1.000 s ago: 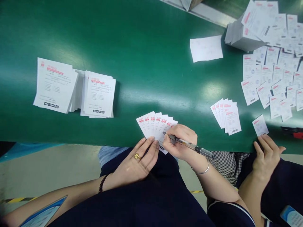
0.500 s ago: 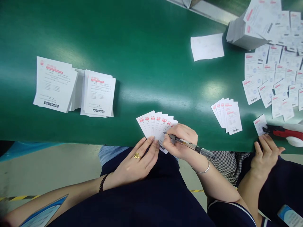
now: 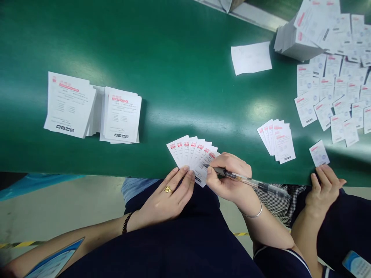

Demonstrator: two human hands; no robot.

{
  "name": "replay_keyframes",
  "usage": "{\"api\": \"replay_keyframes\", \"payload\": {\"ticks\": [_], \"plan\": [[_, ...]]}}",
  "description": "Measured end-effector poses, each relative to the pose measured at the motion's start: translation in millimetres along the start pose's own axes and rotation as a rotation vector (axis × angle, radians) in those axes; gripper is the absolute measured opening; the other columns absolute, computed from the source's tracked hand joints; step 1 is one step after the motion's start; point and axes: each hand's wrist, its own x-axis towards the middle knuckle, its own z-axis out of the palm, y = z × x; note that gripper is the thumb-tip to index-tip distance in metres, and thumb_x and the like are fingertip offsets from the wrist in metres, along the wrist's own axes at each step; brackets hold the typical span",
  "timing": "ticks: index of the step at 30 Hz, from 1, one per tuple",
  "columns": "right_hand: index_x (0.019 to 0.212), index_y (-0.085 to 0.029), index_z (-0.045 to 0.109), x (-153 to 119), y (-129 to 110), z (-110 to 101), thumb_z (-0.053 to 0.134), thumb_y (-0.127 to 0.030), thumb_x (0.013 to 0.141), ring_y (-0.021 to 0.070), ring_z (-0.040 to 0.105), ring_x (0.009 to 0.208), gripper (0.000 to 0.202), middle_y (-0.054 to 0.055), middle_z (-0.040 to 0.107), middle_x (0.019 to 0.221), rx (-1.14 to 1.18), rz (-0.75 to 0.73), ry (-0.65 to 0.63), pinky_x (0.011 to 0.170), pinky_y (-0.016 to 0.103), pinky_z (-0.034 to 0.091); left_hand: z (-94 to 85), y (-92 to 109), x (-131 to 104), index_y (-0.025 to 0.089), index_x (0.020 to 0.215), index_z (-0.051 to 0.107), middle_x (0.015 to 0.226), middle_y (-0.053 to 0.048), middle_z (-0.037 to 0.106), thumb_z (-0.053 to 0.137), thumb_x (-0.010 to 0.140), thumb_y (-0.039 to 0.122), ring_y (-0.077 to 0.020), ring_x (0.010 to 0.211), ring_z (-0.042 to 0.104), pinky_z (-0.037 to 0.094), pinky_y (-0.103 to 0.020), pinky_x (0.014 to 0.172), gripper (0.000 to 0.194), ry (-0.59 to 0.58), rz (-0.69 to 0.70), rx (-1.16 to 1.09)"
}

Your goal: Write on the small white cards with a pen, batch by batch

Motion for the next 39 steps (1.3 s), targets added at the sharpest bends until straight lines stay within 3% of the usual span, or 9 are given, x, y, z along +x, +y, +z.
{"api": "replay_keyframes", "payload": {"ticks": [7, 11, 39], "plan": [[0.074, -0.023, 0.055, -8.2, 5.4, 8.7, 0.061, -0.011, 0.075, 0.0115, 0.053, 0.050, 0.013, -0.003, 0.059, 0.060, -0.101, -0.010, 0.048, 0.049, 0.027, 0.046, 1.9, 1.1, -1.9, -0.001, 0.114, 0.064, 0.114, -0.019, 0.068, 0.053, 0.091, 0.011, -0.0309, 0.113, 0.064, 0.044, -0.044, 0.107, 0.027, -0.012, -0.004, -0.008], [0.075, -0.023, 0.054, -7.1, 8.5, 12.4, 0.061, -0.010, 0.074, 0.0114, 0.054, 0.051, 0.015, -0.003, 0.059, 0.061, -0.136, -0.052, 0.044, 0.050, 0.027, 0.048, 0.5, 0.1, -0.4, 0.000, 0.112, 0.065, 0.112, -0.016, 0.070, 0.051, 0.091, 0.010, -0.0312, 0.111, 0.065, 0.051, -0.041, 0.100, 0.027, -0.014, 0.009, 0.016], [0.074, -0.023, 0.053, -1.3, 4.6, 13.1, 0.060, -0.011, 0.075, 0.0118, 0.056, 0.050, 0.013, -0.003, 0.059, 0.058, -0.224, -0.133, 0.044, 0.050, 0.026, 0.050, -1.5, -0.2, 2.0, 0.002, 0.110, 0.066, 0.111, -0.015, 0.071, 0.044, 0.092, 0.008, -0.0299, 0.110, 0.065, 0.054, -0.040, 0.097, 0.029, -0.019, -0.001, 0.011]]}}
